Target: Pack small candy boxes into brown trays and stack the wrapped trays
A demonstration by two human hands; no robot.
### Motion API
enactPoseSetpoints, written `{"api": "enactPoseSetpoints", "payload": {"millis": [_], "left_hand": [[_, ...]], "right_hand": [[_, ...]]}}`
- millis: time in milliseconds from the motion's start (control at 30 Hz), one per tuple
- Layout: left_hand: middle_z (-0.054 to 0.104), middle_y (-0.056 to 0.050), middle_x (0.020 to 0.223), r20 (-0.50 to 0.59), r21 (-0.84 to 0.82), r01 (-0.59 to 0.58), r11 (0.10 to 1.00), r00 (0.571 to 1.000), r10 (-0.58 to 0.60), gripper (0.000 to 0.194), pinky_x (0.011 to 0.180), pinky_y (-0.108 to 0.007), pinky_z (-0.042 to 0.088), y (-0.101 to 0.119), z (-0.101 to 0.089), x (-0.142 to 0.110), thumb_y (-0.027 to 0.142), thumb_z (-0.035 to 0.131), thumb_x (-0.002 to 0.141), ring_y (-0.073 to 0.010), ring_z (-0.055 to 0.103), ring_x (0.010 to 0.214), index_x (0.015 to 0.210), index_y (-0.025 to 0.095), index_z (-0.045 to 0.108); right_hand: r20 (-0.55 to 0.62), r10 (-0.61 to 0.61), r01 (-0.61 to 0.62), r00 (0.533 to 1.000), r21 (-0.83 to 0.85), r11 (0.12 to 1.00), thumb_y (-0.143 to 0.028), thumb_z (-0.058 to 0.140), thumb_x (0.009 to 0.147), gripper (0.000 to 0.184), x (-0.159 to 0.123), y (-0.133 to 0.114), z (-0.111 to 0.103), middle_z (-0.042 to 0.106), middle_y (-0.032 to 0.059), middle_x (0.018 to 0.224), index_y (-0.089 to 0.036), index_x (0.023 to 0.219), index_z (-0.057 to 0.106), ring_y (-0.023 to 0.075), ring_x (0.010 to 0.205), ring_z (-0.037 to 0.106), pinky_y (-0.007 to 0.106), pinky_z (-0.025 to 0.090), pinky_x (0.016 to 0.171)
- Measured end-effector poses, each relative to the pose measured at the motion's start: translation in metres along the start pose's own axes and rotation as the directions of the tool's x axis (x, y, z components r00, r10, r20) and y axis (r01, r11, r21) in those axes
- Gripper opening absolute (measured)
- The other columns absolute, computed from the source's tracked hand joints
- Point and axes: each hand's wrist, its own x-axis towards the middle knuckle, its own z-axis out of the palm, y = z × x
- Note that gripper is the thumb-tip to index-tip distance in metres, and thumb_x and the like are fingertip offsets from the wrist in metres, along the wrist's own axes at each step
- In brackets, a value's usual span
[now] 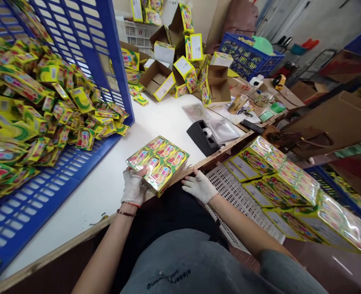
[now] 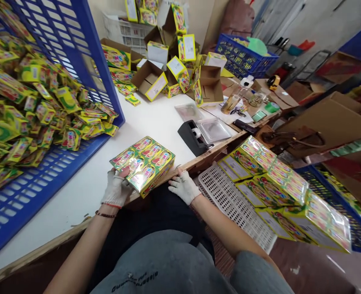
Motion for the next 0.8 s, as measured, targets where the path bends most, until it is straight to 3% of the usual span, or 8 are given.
{"api": "enactPoseSetpoints", "payload": {"millis": [167, 267, 333, 433, 567, 633, 700, 800], "left_hand": [[0.069, -0.007, 0.131, 0.256, 0.086, -0.039, 0.996, 0.967, 0.016, 0.083, 0.094, -0.048, 0.065, 0.013, -0.008, -0.024, 0.028, 0.097, 0.058, -0.0294, 0.073, 0.112, 0.131, 0.03, 0.056], [0.061, -0.009, 0.149, 0.419, 0.236, -0.112, 0.965, 0.908, 0.003, 0.107, 0.101, -0.049, 0.063, 0.022, -0.01, -0.036, 0.025, 0.102, 0.052, -0.0347, 0.068, 0.126, 0.147, 0.034, 0.054], [0.055, -0.01, 0.158, 0.492, 0.331, -0.158, 0.93, 0.87, -0.027, 0.12, 0.108, -0.05, 0.06, 0.02, -0.002, -0.037, 0.024, 0.105, 0.048, -0.0376, 0.062, 0.136, 0.155, 0.034, 0.051], [0.051, -0.013, 0.162, 0.599, 0.438, -0.252, 0.863, 0.798, -0.071, 0.121, 0.121, -0.052, 0.051, 0.002, 0.022, -0.036, 0.033, 0.105, 0.052, -0.0398, 0.053, 0.146, 0.16, 0.027, 0.048], [0.048, -0.016, 0.163, 0.754, 0.423, -0.411, 0.807, 0.655, -0.061, 0.102, 0.125, -0.056, 0.045, -0.029, 0.054, -0.033, 0.063, 0.086, 0.077, -0.0405, 0.046, 0.152, 0.162, 0.022, 0.045], [0.045, -0.019, 0.165, 0.802, 0.442, -0.593, 0.673, 0.597, -0.001, 0.094, 0.128, -0.058, 0.038, -0.034, 0.058, -0.027, 0.069, 0.077, 0.083, -0.0413, 0.038, 0.158, 0.157, 0.019, 0.049], [0.044, -0.021, 0.164, 0.817, 0.485, -0.757, 0.437, 0.571, 0.082, 0.082, 0.131, -0.059, 0.033, -0.028, 0.05, -0.016, 0.067, 0.073, 0.086, -0.0423, 0.03, 0.161, 0.149, 0.016, 0.056], [0.05, -0.02, 0.156, 0.77, 0.598, -0.79, 0.135, 0.613, 0.175, 0.062, 0.128, -0.06, 0.037, -0.012, 0.022, 0.01, 0.057, 0.066, 0.09, -0.042, 0.032, 0.16, 0.137, 0.016, 0.063]], "right_hand": [[0.248, -0.134, 0.144, 0.959, -0.022, 0.989, -0.067, 0.089, 0.067, 0.067, -0.016, -0.006, -0.023, 0.07, 0.0037, 0.113, -0.031, 0.115, 0.06, 0.0209, 0.095, 0.07, 0.035, 0.058, 0.08], [0.435, -0.062, 0.142, 0.899, -0.154, 0.978, -0.05, 0.101, 0.051, 0.088, -0.031, 0.002, -0.041, 0.075, 0.0064, 0.118, -0.027, 0.127, 0.063, 0.0252, 0.103, 0.073, 0.04, 0.058, 0.089], [0.486, 0.016, 0.097, 0.874, -0.207, 0.973, -0.042, 0.102, 0.048, 0.088, -0.038, 0.014, -0.053, 0.078, 0.0099, 0.117, -0.021, 0.126, 0.067, 0.0282, 0.109, 0.074, 0.044, 0.057, 0.099], [0.464, 0.014, 0.047, 0.886, -0.12, 0.992, -0.046, 0.097, 0.054, 0.078, -0.04, 0.029, -0.076, 0.079, 0.0137, 0.118, -0.017, 0.121, 0.071, 0.0303, 0.114, 0.075, 0.046, 0.053, 0.11], [0.246, -0.103, 0.076, 0.964, 0.118, 0.99, -0.039, 0.085, 0.07, 0.059, -0.034, 0.038, -0.127, 0.081, 0.0122, 0.117, -0.018, 0.123, 0.069, 0.0291, 0.11, 0.077, 0.047, 0.056, 0.109], [0.122, -0.117, 0.086, 0.986, 0.241, 0.967, -0.035, 0.078, 0.076, 0.053, -0.034, 0.042, -0.159, 0.081, 0.0122, 0.119, -0.017, 0.125, 0.068, 0.0284, 0.111, 0.077, 0.047, 0.057, 0.109], [0.026, -0.13, 0.113, 0.991, 0.347, 0.931, -0.032, 0.073, 0.082, 0.051, -0.037, 0.047, -0.191, 0.079, 0.013, 0.125, -0.016, 0.13, 0.066, 0.0282, 0.116, 0.075, 0.048, 0.057, 0.11], [-0.077, -0.167, 0.184, 0.983, 0.435, 0.881, -0.035, 0.069, 0.088, 0.054, -0.041, 0.052, -0.234, 0.076, 0.0135, 0.132, -0.018, 0.139, 0.062, 0.0296, 0.124, 0.072, 0.053, 0.054, 0.113]]}}
